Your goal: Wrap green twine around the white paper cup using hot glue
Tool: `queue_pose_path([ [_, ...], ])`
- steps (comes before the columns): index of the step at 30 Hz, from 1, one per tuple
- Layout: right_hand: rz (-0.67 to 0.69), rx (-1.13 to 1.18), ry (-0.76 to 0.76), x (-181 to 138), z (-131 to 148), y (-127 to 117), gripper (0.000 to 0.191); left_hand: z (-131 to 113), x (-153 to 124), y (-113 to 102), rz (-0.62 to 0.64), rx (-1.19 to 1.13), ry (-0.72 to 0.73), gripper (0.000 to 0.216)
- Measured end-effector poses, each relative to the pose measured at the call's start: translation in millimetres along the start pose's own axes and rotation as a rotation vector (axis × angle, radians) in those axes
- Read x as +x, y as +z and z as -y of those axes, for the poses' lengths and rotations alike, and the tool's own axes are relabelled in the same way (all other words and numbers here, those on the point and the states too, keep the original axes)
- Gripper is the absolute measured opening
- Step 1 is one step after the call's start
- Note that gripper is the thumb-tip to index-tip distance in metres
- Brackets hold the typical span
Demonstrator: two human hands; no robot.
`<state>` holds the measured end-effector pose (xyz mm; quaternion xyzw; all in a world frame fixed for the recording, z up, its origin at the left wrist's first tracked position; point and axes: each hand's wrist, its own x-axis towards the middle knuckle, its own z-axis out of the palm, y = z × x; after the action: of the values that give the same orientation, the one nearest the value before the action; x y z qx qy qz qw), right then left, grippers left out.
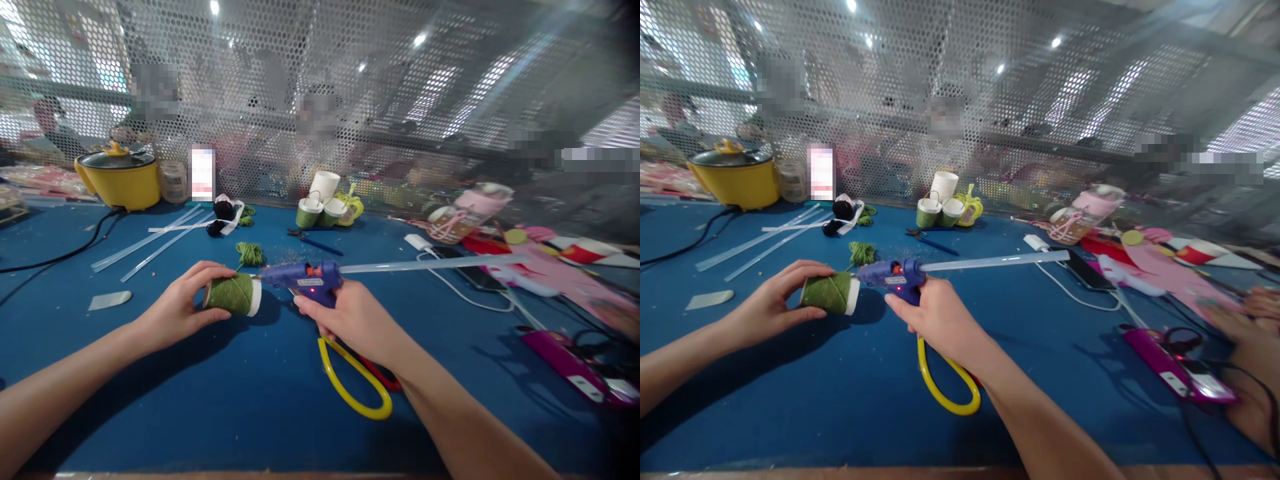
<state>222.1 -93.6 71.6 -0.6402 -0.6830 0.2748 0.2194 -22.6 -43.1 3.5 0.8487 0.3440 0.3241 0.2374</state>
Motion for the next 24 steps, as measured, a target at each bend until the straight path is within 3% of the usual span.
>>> queue_pose_path([
  [24,0.020,-0.002,0.014,-5.2,4.7,-1.7,0.026,-0.6,2.4,3.9,-0.035,-0.313,-0.235,0.045],
])
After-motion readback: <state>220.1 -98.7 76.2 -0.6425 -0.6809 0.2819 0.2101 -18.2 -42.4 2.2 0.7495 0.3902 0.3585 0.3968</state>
